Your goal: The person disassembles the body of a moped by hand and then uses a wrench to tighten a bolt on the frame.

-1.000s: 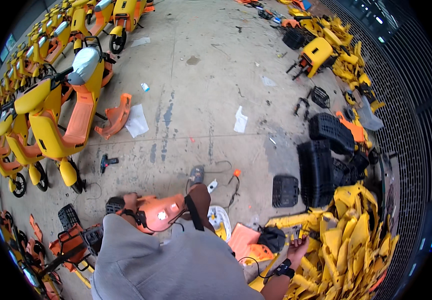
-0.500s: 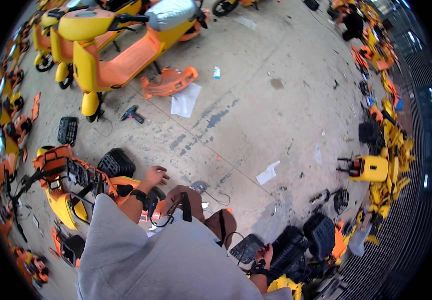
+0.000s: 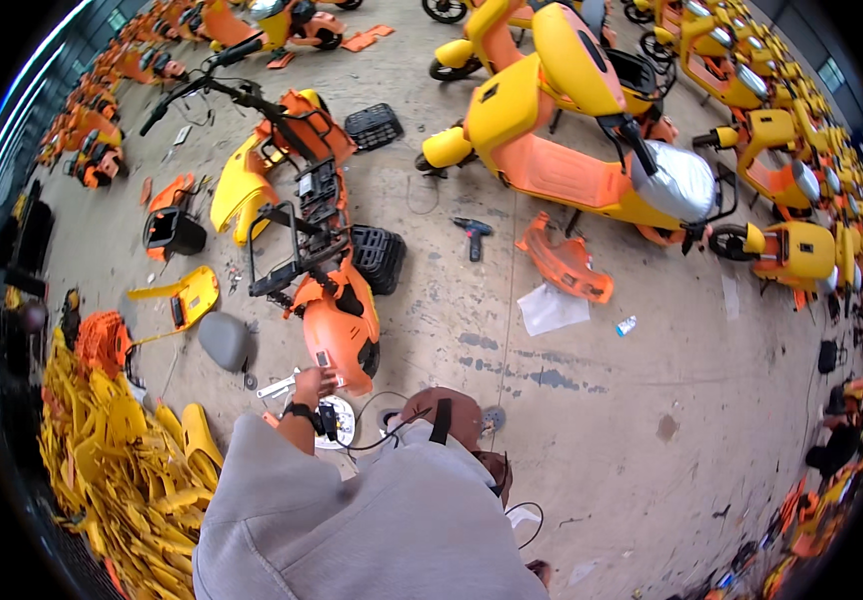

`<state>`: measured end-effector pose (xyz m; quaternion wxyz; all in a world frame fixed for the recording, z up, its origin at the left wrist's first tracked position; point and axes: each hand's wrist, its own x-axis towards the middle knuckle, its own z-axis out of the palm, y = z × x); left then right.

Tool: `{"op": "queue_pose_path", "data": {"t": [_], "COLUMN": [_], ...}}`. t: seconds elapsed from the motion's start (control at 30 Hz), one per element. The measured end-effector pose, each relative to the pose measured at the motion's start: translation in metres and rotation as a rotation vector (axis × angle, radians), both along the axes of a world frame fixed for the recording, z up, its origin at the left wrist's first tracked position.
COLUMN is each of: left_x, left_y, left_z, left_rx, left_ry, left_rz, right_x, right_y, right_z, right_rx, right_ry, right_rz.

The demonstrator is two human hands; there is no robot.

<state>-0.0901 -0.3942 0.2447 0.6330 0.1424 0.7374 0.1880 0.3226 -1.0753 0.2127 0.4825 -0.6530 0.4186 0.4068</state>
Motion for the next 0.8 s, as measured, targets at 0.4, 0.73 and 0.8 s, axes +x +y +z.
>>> {"op": "queue_pose_path", "data": {"t": [0.4,0.73,0.8], "left_x": [0.004,0.016,0.015], "left_y": [-0.106,0.043,0.074], "left_z": [0.024,0.03,0.045], "left_rx": [0.007,0.123,0.17], "left_ry": [-0.049,-0.083,-0.1], "left_rz": [0.48,0.625,0.66], "right_x": [0.28,0.132,0.127], "right_y": [0.519,0.82,0.87], "right_z": [0.085,0.096,0.093], "right_rx": [0.139,0.319,0.324], "right_ry": [-0.445,-0.202,-0.258], "right_rz": [0.485,1.327,1.398]}}
